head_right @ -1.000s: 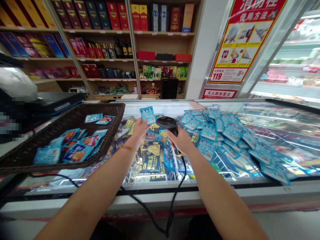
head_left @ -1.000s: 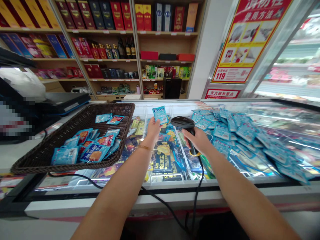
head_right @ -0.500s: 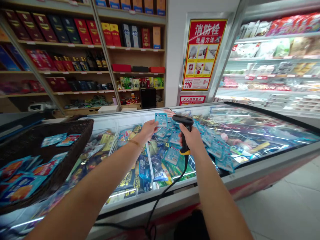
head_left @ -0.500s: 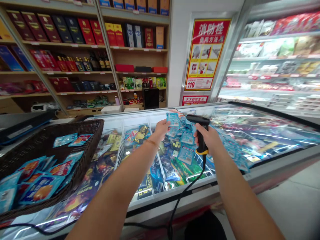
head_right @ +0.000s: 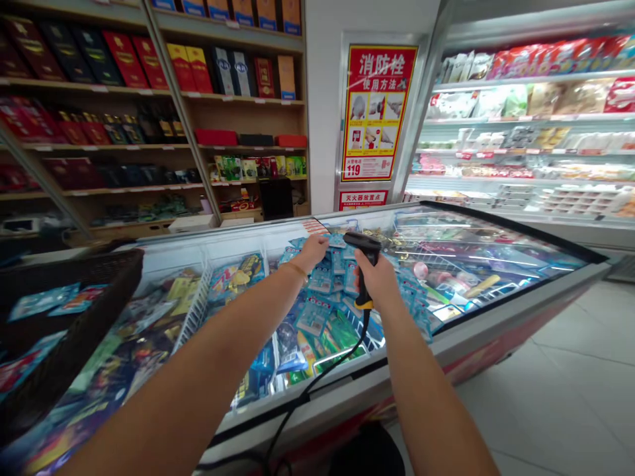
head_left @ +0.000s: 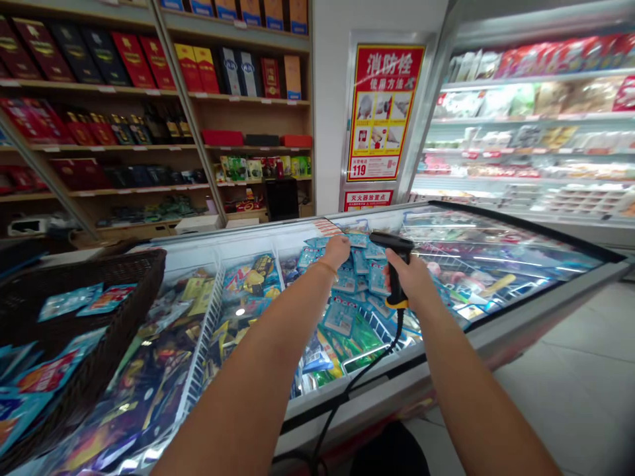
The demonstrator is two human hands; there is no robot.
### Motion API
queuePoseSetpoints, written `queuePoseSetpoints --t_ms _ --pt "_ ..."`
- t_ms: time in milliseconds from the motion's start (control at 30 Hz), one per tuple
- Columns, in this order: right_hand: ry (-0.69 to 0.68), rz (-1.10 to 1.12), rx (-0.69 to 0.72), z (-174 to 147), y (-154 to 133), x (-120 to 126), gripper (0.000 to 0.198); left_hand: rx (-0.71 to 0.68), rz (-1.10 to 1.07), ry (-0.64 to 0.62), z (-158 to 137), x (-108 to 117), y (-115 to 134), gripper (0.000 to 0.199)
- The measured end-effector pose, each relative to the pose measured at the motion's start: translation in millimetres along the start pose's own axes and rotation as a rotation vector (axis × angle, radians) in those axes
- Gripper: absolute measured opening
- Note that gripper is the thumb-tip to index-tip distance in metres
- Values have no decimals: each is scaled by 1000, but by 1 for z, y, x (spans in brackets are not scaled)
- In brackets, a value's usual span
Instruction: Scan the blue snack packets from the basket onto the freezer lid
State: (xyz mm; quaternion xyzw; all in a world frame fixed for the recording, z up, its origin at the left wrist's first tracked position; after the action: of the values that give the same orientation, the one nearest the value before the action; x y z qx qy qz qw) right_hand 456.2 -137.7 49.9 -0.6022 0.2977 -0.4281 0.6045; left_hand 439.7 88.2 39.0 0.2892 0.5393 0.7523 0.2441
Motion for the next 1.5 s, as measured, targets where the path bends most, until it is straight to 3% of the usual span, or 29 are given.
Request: queuePoseSetpoints --t_ms 133,267,367,500,633,733,800,933,1067,1200,1367,1500 --pt "-17 -20 10 -3 -4 -14 31 -24 32 84 -6 27 1 20" --pt "-72 -28 34 -14 -13 -49 33 30 37 234 -26 97 1 12" --pt "-161 -13 48 -28 -20 -92 33 4 130 313 -48 173 11 12" --pt "-308 0 76 -54 -33 -159 34 -50 276 485 -87 297 29 20" --pt "-460 5 133 -81 -41 -218 36 33 523 666 -138 419 33 33" --pt "-511 14 193 -93 -36 -246 38 175 768 729 -177 485 18 40" --pt "-507 11 220 -96 -26 -253 40 303 874 727 -199 512 -5 51" --pt "-545 7 186 -97 -5 -254 43 474 990 588 -215 531 -54 70" --pt "-556 1 160 -97 1 -248 45 604 1067 435 -213 533 -77 63" --pt "-567 -11 195 -99 -3 -246 45 582 1123 463 -210 536 -68 59" --pt "-572 -34 196 -102 -3 -247 42 485 1146 492 -209 517 -56 40" --pt "-578 -9 193 -103 -5 -247 42 388 1016 717 -214 515 -19 25"
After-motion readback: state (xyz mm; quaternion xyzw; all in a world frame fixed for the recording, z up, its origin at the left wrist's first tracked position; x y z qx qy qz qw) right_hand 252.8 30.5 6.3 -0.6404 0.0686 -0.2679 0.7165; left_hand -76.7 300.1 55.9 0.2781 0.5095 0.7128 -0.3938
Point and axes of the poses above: each hand's wrist, its own z-axis towards the middle knuckle, its own x-axis out of the back of the hand, y = z × x, the point moved 9 cm from there along z, towards the middle knuckle, and after that the axes turned 10 degrees about -z, right-handed, at the moved point
